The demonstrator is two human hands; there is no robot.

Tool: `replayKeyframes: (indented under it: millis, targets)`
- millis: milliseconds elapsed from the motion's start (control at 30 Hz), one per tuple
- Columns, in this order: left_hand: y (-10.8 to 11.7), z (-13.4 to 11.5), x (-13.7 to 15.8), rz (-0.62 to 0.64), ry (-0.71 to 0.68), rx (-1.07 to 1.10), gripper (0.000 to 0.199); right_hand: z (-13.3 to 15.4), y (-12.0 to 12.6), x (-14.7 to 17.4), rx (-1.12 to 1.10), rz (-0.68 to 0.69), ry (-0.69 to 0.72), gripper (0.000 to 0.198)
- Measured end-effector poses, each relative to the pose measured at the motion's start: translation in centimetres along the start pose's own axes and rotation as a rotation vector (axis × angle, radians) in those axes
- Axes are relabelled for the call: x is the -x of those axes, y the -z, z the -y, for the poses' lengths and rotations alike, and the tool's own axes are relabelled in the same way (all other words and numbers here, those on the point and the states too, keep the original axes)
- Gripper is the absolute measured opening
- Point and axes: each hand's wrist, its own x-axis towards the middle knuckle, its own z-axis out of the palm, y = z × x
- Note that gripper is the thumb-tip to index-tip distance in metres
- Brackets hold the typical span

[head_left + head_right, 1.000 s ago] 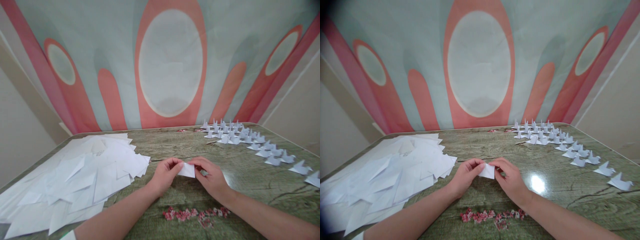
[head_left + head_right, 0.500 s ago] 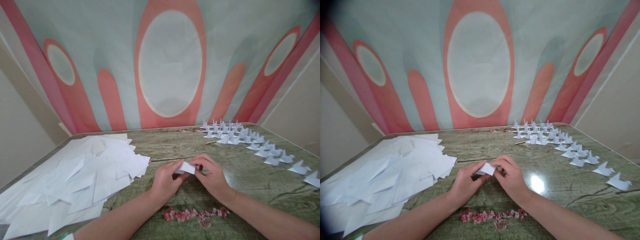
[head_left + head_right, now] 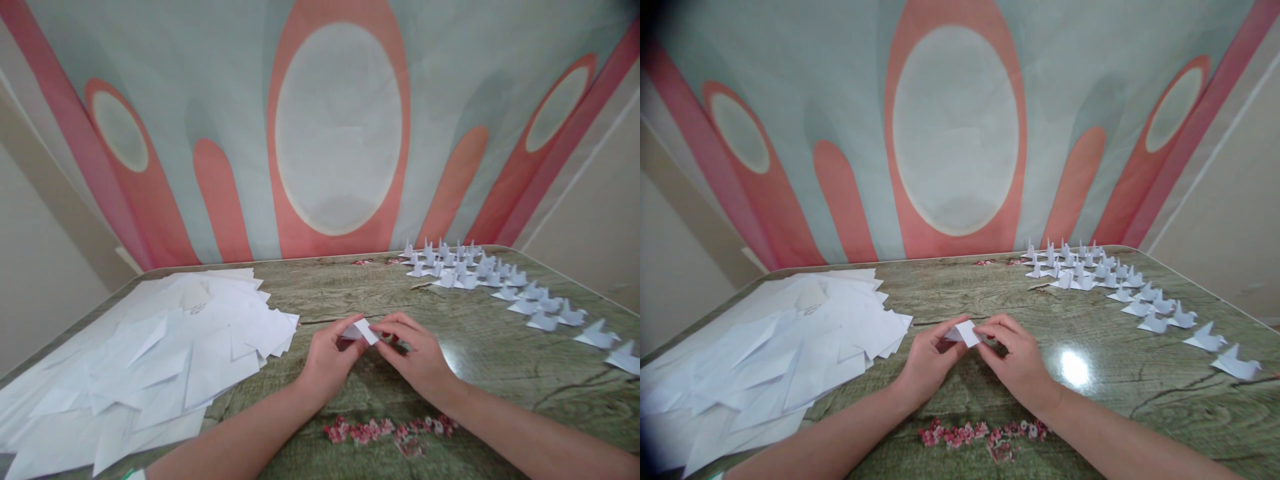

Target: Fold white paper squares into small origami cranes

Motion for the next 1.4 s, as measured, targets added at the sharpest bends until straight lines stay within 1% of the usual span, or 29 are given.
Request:
replayKeyframes:
  millis: [100, 267, 400, 567, 733, 867, 1033, 1133, 1267, 1400]
  targets:
    - [-0.1, -0.2, -0.1, -0.015, 0.027, 0.081, 0.04, 0.2, 0.0, 0.0, -0.018, 0.004, -0.026, 0.017]
    - [-0.3, -0.2, -0.2, 0.003, 0.051, 0.241, 0.041, 0.7, 0.1, -0.1, -0.027, 0.002, -0.042, 0.013]
    - [-0.3, -0.4, -0.2, 0.021, 0.078, 0.312, 0.041, 0.9, 0.0, 0.0, -0.047, 0.012, -0.057, 0.012]
    - [-0.2, -1.3, -0.1, 0.052, 0.104, 0.38, 0.041, 0.8, -0.1, 0.1, -0.062, 0.025, -0.069, 0.012]
    - [0.0, -1.4, 0.1, 0.077, 0.162, 0.486, 0.039, 0.7, 0.0, 0.1, -0.074, -0.006, -0.058, 0.013]
    - [0.0, -1.0, 0.1, 0.119, 0.193, 0.622, 0.036, 0.5, 0.1, 0.0, -0.056, -0.037, -0.046, 0.014]
    - [0.2, -1.1, 0.0, 0.208, 0.228, 0.767, 0.042, -0.1, 0.3, -0.1, -0.015, -0.055, -0.043, 0.015]
    - [0.3, -1.3, -0.1, 0.249, 0.236, 0.851, 0.038, -0.4, 0.4, -0.2, -0.027, -0.076, -0.061, 0.015]
    - [0.3, -1.2, -0.2, 0.222, 0.239, 0.852, 0.031, -0.4, 0.4, -0.4, -0.054, -0.086, -0.056, 0.016]
    - [0.2, -1.1, -0.3, 0.181, 0.261, 0.814, 0.033, -0.4, 0.5, -0.4, -0.023, -0.094, -0.022, 0.016]
